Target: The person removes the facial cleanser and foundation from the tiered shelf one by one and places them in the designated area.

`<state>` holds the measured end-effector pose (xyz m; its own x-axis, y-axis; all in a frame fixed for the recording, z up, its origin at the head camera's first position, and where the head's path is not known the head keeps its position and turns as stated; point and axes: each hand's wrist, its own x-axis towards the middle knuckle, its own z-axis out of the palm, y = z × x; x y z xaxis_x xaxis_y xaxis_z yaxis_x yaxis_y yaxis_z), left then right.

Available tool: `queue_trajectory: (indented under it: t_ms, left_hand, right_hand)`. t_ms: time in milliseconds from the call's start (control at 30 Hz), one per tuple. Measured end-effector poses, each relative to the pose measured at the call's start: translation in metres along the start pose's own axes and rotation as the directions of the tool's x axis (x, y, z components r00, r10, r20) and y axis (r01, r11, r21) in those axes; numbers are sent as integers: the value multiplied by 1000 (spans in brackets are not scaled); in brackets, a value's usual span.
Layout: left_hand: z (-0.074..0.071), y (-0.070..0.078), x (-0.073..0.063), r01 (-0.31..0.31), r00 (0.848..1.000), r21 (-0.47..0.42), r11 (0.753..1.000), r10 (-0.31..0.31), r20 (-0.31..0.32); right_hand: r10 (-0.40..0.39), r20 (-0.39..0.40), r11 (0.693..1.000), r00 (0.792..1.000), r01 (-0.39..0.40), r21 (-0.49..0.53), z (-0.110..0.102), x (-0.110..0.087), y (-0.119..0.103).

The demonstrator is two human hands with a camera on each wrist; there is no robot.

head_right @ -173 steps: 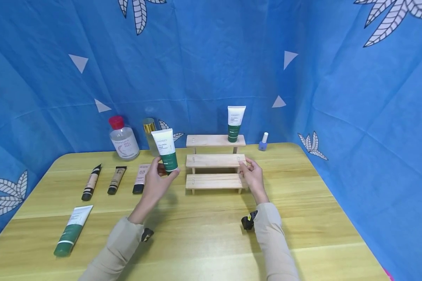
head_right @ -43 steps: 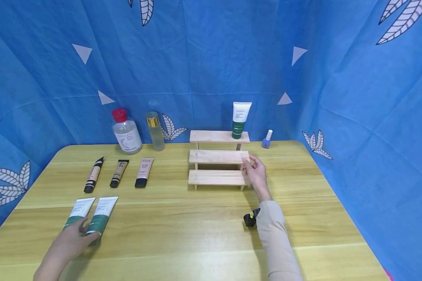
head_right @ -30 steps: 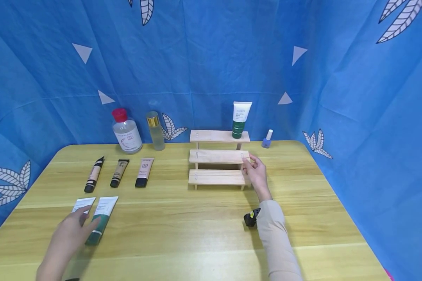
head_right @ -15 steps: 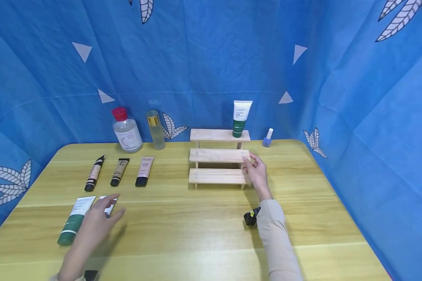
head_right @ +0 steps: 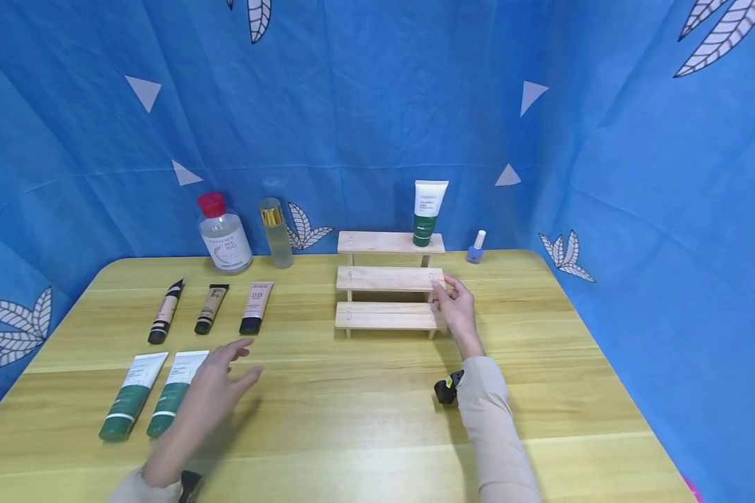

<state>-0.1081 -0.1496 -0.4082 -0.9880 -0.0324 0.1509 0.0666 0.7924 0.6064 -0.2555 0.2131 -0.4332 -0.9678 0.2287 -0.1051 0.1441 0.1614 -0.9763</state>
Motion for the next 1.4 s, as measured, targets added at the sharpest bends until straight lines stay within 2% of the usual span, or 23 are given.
queue_trajectory:
  t_ms: [200,400,700,1033,1400]
  left_hand:
    - [7,15,6,-40,999,-1,999,40,6]
    - [16,30,17,-89,996,-37,995,88,-23]
    - [30,48,33,-127,990,-140,982,117,-73]
    - [40,64,45,-129,991,-210,969,117,-67]
    - [54,87,59,-205,979,-265,942,195,-63]
  right_hand:
    - [6,-2,1000,1000,-6,-9,1,1,0]
    - [9,-3,1000,1000,-9,-16,2,2,0]
    - [1,5,1000,1000,-1,-5,2,1,1]
    - [-1,0,1000,1000,1,-5,1,1,2]
    - [-12,-3,1000,1000,12,-18,0,0,3]
